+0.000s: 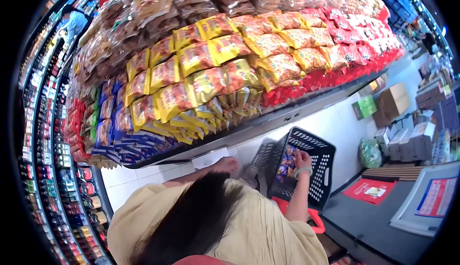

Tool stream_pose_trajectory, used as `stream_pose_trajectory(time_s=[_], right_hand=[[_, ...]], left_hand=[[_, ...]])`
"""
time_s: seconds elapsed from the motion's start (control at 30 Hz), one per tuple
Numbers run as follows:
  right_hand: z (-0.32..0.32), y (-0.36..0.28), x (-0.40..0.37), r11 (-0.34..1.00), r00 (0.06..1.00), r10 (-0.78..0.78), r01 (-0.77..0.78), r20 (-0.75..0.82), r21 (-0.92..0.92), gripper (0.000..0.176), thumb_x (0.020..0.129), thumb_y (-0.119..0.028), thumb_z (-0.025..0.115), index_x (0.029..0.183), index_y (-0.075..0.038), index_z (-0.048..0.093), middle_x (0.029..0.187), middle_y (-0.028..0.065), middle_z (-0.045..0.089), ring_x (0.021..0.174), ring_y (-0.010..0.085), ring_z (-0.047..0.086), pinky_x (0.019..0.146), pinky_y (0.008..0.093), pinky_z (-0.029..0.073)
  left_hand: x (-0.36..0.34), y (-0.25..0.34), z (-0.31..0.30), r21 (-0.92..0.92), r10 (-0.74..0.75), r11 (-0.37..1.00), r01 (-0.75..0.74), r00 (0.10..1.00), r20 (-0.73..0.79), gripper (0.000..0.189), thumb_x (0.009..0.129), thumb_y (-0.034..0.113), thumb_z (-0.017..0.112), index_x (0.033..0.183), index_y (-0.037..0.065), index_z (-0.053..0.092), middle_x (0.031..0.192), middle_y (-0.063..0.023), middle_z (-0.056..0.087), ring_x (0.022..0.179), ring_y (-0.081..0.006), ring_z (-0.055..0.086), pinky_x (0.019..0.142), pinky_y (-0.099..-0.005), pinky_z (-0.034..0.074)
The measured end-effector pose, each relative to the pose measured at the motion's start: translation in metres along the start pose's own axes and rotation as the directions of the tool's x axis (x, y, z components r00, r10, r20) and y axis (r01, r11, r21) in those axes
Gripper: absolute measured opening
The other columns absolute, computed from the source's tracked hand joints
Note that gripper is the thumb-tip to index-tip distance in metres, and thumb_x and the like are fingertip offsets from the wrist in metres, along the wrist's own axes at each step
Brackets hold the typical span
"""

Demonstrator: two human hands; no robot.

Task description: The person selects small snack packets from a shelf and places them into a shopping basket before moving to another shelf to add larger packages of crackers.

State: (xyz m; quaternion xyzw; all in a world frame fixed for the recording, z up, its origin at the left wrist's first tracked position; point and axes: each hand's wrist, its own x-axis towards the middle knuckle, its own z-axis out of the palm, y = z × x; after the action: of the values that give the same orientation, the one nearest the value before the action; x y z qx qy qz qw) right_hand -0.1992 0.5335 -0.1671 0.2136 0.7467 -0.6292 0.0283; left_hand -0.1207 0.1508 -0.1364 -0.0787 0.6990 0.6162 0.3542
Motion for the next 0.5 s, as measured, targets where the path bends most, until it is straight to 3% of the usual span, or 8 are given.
stream_pose_trajectory(time_s=[0.07,0.13,0.2,0.3,0.4,0.5], right_hand=[[0.007,-0.042,-0.01,0.996,0.996,-0.051,0.056,0.067,-0.073,0.011,0.089,-0.012,0.059,0.094,-0.002,0.06,0.07,0.0041,0.06,0.055,0.0116,0.057,0.045,0.0236,0.044],[0.019,-0.08,-0.018,0.966,0.972,-0.231,0.235,0.048,-0.11,0.012,0.089,-0.011,0.058,0.095,0.0,0.06,0.072,0.0049,0.061,0.057,0.0109,0.057,0.049,0.0217,0.044],[0.034,-0.15,-0.047,0.971,0.963,-0.239,0.235,0.124,0.043,0.019,0.09,-0.011,0.058,0.102,0.004,0.059,0.08,0.0079,0.064,0.064,0.0115,0.059,0.055,0.0213,0.046],[0.056,-0.246,-0.083,0.913,0.889,-0.395,0.408,0.232,-0.009,0.023,0.09,-0.01,0.056,0.108,0.006,0.057,0.086,0.0074,0.065,0.074,0.0103,0.06,0.069,0.0227,0.049],[0.085,-0.316,-0.11,0.842,0.779,-0.528,0.531,0.337,0.093,0.02,0.091,-0.007,0.054,0.107,0.004,0.058,0.09,0.0071,0.065,0.085,0.0125,0.062,0.076,0.0237,0.049],[0.128,-0.392,-0.151,0.594,0.551,-0.717,0.804,0.426,-0.041,0.021,0.088,-0.007,0.058,0.108,0.001,0.06,0.089,0.0075,0.067,0.081,0.0116,0.064,0.075,0.0235,0.048]], left_hand=[[-0.009,0.005,-0.011,-0.255,0.001,0.967,0.012,0.999,0.05,0.021,0.084,0.021,0.065,0.098,0.005,0.062,0.088,-0.0045,0.064,0.079,-0.0121,0.059,0.071,-0.0262,0.048],[-0.006,-0.001,-0.017,-0.175,0.064,0.983,-0.051,0.996,0.066,0.02,0.09,0.022,0.06,0.103,0.006,0.059,0.092,-0.0031,0.064,0.083,-0.0125,0.061,0.072,-0.0274,0.05],[-0.015,0.01,-0.026,-0.189,0.051,0.981,-0.043,0.998,0.036,0.02,0.09,0.021,0.06,0.103,0.006,0.059,0.092,-0.0026,0.064,0.083,-0.0119,0.061,0.072,-0.0267,0.05],[-0.018,0.008,-0.035,-0.254,0.107,0.963,-0.092,0.993,0.047,0.026,0.086,0.027,0.063,0.102,0.006,0.06,0.091,-0.0024,0.063,0.081,-0.0108,0.058,0.07,-0.0258,0.047],[-0.026,0.016,-0.044,-0.258,0.142,0.958,-0.124,0.989,0.052,0.033,0.084,0.034,0.065,0.101,0.005,0.061,0.089,-0.003,0.062,0.078,-0.0104,0.056,0.068,-0.0253,0.045],[-0.05,0.042,-0.051,-0.202,0.122,0.972,-0.116,0.992,0.019,0.034,0.086,0.033,0.063,0.103,0.003,0.061,0.09,-0.0042,0.063,0.08,-0.011,0.058,0.069,-0.0245,0.047]])
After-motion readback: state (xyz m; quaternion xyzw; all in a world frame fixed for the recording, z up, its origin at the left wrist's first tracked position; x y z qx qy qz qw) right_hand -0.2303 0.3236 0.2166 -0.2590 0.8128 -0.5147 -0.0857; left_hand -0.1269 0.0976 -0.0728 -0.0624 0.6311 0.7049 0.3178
